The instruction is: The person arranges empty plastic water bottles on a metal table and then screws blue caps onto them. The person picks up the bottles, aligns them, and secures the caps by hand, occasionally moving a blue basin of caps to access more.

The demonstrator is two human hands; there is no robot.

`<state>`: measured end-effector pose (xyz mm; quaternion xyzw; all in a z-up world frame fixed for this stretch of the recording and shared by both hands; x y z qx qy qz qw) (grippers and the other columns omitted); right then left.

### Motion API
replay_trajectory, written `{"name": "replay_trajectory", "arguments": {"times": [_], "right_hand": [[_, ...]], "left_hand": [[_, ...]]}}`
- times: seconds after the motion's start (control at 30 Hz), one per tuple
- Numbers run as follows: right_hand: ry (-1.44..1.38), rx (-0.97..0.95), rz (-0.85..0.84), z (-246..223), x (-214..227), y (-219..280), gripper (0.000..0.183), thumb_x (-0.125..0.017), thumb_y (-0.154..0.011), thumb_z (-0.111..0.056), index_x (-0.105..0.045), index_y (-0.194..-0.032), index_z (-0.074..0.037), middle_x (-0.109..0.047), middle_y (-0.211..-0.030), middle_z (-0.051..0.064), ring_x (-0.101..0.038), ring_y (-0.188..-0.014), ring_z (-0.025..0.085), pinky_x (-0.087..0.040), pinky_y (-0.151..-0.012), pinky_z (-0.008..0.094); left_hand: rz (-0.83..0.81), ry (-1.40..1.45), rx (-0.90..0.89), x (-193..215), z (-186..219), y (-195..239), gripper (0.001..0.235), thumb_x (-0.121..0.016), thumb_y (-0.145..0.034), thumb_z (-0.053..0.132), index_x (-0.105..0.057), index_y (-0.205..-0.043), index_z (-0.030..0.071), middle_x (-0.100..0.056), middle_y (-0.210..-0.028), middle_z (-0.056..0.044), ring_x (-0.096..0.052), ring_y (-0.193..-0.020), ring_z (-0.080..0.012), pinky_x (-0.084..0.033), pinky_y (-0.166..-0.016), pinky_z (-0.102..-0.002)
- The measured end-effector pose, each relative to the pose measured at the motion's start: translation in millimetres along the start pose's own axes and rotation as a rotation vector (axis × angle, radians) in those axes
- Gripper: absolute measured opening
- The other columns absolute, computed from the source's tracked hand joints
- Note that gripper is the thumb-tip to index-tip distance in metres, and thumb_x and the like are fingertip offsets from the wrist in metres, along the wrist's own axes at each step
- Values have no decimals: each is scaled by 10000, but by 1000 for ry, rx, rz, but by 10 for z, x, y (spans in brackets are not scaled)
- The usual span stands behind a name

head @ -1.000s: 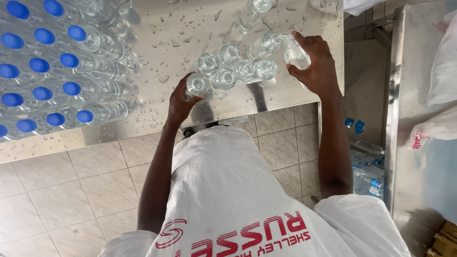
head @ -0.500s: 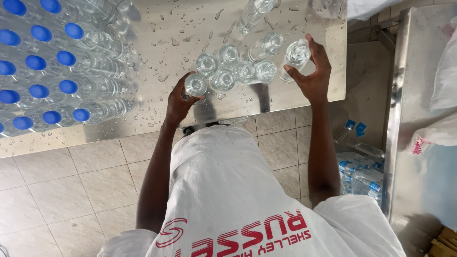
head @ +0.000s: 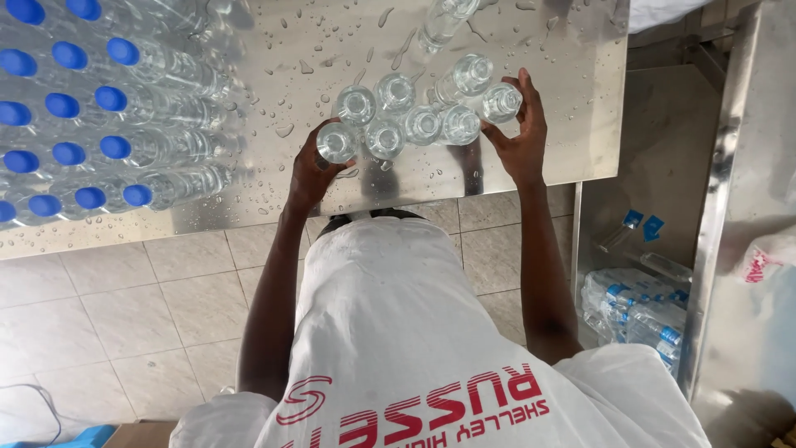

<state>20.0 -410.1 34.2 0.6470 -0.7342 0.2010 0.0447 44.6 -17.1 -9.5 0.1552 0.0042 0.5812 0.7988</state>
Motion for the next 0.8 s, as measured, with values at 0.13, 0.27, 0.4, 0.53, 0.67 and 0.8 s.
{"name": "replay_trajectory", "arguments": {"times": [0.13, 0.27, 0.4, 0.53, 0.67, 0.8], "right_hand": [[-89, 18, -55, -48, -30, -3, 836, -844, -1097, -176, -304, -1735, -156, -486, -1622, 186, -477, -1569, 334, -470, -1280, 465], [-178, -67, -164, 80, -71, 66, 989, -825, -1067, -356, -151, -1774, -204, -257, -1787, 175, -255, -1706, 326, -335, -1382, 486], [-195, -34, -122, 284, -159, 74, 1122, -859, -1000, 63, -101, -1796, -161, -257, -1824, 177, -265, -1693, 305, -270, -1403, 481], [-242, 44, -217, 344, -137, 51, 1093, -859, -1003, -22, -90, -1773, -120, -287, -1797, 187, -311, -1659, 278, -298, -1386, 498], [-186, 45, -261, 338, -203, -114, 1082, -857, -916, -111, -176, -1757, -89, -315, -1727, 172, -357, -1565, 277, -299, -1331, 523], [-257, -75, -307, 456, -145, -82, 1142, -844, -831, -26, -182, -1754, -143, -334, -1669, 128, -396, -1511, 257, -318, -1323, 506]], "left_hand": [[18, 8, -2, -26, -83, -57, 728, -893, -905, 197, -529, -1536, 198, -677, -1430, -64, -711, -1192, -257, -632, -929, -328], [17, 2, -54, -59, -136, -68, 750, -883, -929, 231, -495, -1568, 170, -723, -1374, -109, -752, -1166, -267, -651, -925, -338], [43, -43, -48, -77, -390, -118, 908, -941, -905, 449, -484, -1660, 236, -620, -1601, -83, -541, -1500, -364, -412, -1265, -543], [146, -85, -75, -125, -102, -202, 996, -910, -862, 524, -456, -1644, 105, -622, -1523, -327, -563, -1413, -568, -437, -1219, -684], [147, 20, -158, -75, -512, -262, 984, -971, -852, 407, -487, -1665, 139, -544, -1629, -272, -466, -1532, -488, -349, -1324, -603], [53, 192, -276, -122, -658, -310, 981, -1014, -836, 364, -524, -1665, 180, -513, -1681, -198, -393, -1595, -420, -269, -1360, -576]]}}
Point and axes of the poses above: each hand's wrist, its own y-axis away from the middle knuckle, its own x-axis out of the back of the hand, z = x × y, the point moved 4 cm from there along -y, towards the middle knuckle
